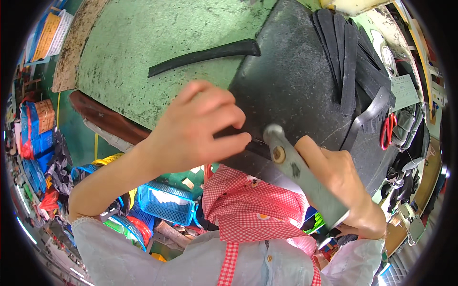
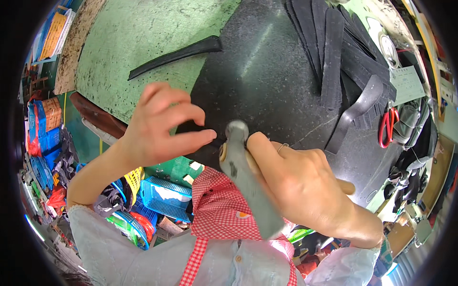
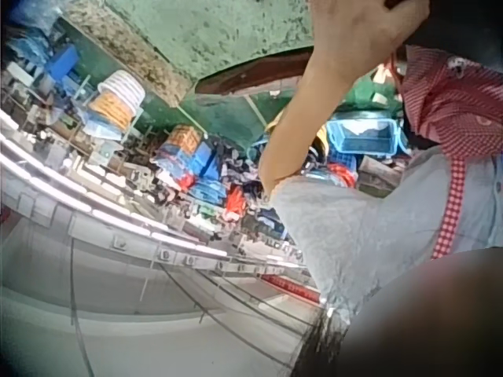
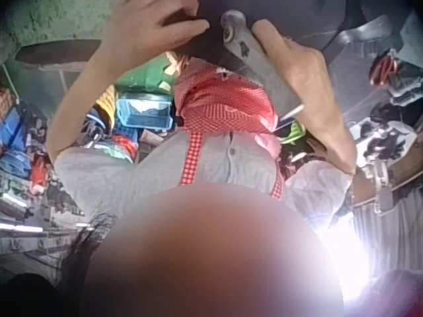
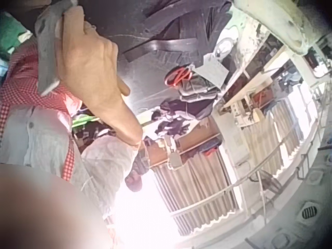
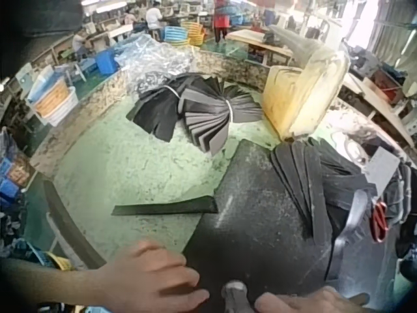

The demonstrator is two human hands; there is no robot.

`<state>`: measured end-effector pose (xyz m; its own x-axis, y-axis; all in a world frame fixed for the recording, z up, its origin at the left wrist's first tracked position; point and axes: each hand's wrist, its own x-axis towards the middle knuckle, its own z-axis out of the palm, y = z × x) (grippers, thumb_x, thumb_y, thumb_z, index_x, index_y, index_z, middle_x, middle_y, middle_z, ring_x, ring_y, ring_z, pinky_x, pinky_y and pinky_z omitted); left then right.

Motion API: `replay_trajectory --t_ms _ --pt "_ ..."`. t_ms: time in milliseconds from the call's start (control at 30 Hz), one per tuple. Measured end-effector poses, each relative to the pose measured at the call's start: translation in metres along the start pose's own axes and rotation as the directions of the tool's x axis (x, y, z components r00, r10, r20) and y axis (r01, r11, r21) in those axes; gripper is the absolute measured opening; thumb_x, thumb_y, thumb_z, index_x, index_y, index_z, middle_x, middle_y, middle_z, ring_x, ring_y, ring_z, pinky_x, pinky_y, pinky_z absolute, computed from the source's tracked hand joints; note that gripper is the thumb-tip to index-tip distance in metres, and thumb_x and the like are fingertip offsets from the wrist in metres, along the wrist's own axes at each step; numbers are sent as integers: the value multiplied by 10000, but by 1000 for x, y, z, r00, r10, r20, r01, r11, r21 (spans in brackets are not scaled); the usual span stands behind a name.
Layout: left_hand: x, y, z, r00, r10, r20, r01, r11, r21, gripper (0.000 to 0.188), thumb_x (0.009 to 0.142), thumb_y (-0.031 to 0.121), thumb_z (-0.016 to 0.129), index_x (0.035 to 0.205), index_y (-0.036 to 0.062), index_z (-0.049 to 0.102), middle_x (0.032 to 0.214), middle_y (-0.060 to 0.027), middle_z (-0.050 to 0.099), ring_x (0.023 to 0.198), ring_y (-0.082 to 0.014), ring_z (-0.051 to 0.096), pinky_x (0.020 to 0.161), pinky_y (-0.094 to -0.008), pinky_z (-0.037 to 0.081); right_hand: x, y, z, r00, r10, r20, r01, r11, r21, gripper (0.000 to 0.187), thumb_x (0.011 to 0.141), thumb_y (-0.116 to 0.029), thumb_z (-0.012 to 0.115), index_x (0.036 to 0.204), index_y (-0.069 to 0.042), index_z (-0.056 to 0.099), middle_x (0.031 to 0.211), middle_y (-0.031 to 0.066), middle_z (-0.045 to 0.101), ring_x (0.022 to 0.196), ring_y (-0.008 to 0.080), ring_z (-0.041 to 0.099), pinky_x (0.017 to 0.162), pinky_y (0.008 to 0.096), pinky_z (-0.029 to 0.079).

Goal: Hammering and flattening black leather strips on a workbench as part of shoe component preparation.

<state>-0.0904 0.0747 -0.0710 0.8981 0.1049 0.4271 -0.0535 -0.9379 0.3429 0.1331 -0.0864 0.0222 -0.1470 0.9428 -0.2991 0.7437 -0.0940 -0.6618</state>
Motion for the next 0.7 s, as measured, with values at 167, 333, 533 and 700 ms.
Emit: replay_trajectory --t_ms 167,333,533,700 --pt "-2 -14 -9 982 -157 100 173 970 -171 317 667 180 846 972 246 788 1010 63 677 960 -208 603 860 -418 472 6 -4 5 995 16 97 -9 997 -77 176 1011 -137 640 1068 -39 505 782 173 661 681 429 684 575 539 533" --pt "-8 -9 -6 999 -31 -22 31 999 -10 343 653 180 890 976 232 790 1008 52 667 968 -256 600 817 -430 463 16 -8 7 994 -43 104 43 999 6 232 984 -150 668 1079 -36 490 801 186 666 708 447 685 596 557 532" --pt "-19 -13 -6 993 -90 -75 83 993 -86 316 665 184 894 960 224 790 994 50 662 966 -269 597 830 -436 465 22 -11 6 998 -1 68 3 1000 -21 209 1007 -156 632 1082 -34 479 786 203 670 719 469 681 598 569 523" --pt "-22 -20 -13 985 -173 -14 169 973 -158 354 640 181 889 976 228 787 992 50 670 972 -269 599 817 -432 469 29 -13 12 995 -39 93 43 998 -44 182 1021 -137 612 1090 -28 485 770 198 664 687 458 673 584 571 517"
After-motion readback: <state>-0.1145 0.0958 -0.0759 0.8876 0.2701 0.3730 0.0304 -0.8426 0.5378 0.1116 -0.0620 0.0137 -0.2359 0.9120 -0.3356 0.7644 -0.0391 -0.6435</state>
